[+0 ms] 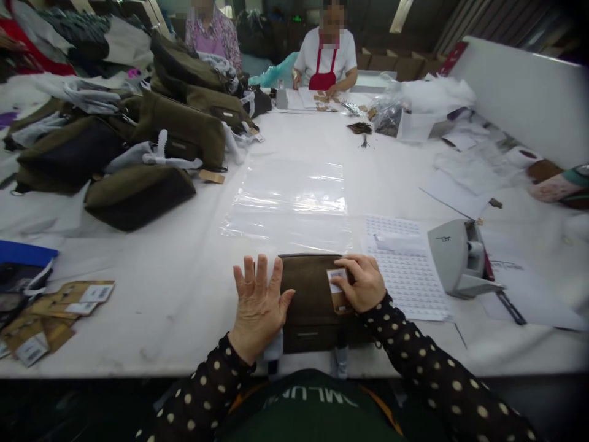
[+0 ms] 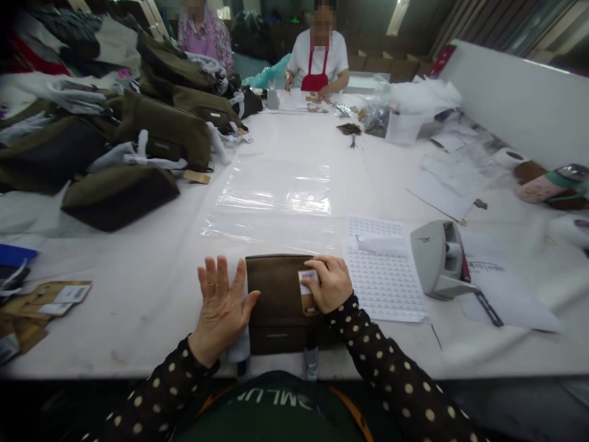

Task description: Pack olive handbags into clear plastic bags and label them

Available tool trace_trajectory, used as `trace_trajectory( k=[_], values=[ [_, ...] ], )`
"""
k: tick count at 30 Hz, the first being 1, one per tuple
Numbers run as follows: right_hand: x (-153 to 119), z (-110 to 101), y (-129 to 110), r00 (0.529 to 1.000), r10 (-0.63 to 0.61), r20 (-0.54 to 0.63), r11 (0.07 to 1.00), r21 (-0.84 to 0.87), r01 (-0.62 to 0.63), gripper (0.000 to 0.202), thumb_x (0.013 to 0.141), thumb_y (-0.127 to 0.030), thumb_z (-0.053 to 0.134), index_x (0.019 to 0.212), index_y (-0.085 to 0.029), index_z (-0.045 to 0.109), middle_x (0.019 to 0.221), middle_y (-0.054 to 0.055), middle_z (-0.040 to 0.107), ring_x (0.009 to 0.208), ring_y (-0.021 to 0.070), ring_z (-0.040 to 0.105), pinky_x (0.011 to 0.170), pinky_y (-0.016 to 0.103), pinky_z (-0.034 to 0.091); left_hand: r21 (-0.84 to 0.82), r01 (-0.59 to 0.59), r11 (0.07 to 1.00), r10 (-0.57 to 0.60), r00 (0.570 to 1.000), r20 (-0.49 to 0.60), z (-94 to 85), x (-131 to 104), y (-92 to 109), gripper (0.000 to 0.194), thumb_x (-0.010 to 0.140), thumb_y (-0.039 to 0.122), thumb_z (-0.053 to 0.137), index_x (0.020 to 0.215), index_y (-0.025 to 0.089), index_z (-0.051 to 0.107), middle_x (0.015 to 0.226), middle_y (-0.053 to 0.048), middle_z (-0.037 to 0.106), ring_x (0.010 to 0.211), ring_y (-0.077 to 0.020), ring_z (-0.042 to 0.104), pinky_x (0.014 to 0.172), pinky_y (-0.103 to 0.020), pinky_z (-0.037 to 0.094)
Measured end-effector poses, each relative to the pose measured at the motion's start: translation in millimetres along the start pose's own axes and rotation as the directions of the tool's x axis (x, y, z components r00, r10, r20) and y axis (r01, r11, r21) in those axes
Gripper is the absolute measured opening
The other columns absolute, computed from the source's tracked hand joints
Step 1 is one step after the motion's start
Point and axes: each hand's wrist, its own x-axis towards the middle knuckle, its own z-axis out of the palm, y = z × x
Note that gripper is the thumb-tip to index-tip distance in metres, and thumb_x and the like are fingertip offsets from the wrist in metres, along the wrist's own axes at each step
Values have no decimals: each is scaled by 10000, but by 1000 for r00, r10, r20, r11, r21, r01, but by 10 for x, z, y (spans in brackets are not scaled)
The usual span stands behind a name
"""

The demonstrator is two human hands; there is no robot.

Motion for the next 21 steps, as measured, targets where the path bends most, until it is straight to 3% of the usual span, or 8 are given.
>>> trace_trajectory(
  k=[2, 5, 8, 10, 15, 21],
  values=[
    [-40, 141, -29, 992, -121, -37, 989, -86, 117, 219, 830, -190, 520, 1008, -169, 647, 1138, 114, 589, 1128, 255, 482, 944, 422, 406, 44, -39, 998, 39, 999, -1, 87, 38, -34, 718, 851, 358, 503, 1430, 202, 108, 1494, -51, -113, 1350, -362, -85, 1066, -610, 20],
    [-132, 265, -117, 967, -224, 120, 965, -109, 237, 345, 882, -118, 366, 1163, -147, 564, 1247, 94, 541, 1232, 204, 403, 1040, 412, 312, 29, -65, 997, 60, 987, 150, 191, 122, -108, 658, 855, 456, 456, 1409, 183, 228, 1499, -46, 118, 1363, -333, -25, 1078, -588, -6],
    [-160, 379, -163, 948, -145, 284, 962, -185, 202, 512, 862, -389, 457, 1297, -121, 441, 1367, 129, 410, 1294, 277, 300, 1067, 505, 205, -9, -47, 999, 47, 953, 298, 254, 210, -170, 642, 845, 540, 408, 1375, 188, 325, 1472, -30, 241, 1365, -330, 20, 1082, -579, -28],
    [-144, 479, -140, 931, -100, 350, 957, -222, 186, 658, 805, -533, 486, 1328, -142, 405, 1416, 134, 325, 1323, 303, 222, 1070, 537, 143, -22, -21, 1000, 28, 938, 344, 303, 256, -195, 639, 841, 557, 395, 1370, 204, 337, 1474, -17, 237, 1365, -330, 23, 1082, -576, -36],
    [-120, 699, -29, 926, -44, 374, 952, -265, 153, 704, 789, -610, 461, 1335, -169, 397, 1434, 124, 290, 1342, 283, 170, 1077, 524, 87, -47, 16, 999, 3, 927, 374, 434, 307, -228, 618, 836, 545, 417, 1370, 246, 333, 1472, -3, 249, 1364, -324, 42, 1077, -575, -53],
    [-172, 596, -31, 937, -133, 322, 949, -231, 214, 671, 837, -610, 352, 1349, -176, 367, 1431, 129, 302, 1336, 298, 186, 1063, 542, 129, -185, -24, 982, 79, 952, 296, 322, 224, -350, 564, 861, 506, 408, 1370, 278, 323, 1502, -37, 138, 1365, -335, -5, 1072, -579, 21]
  ],
)
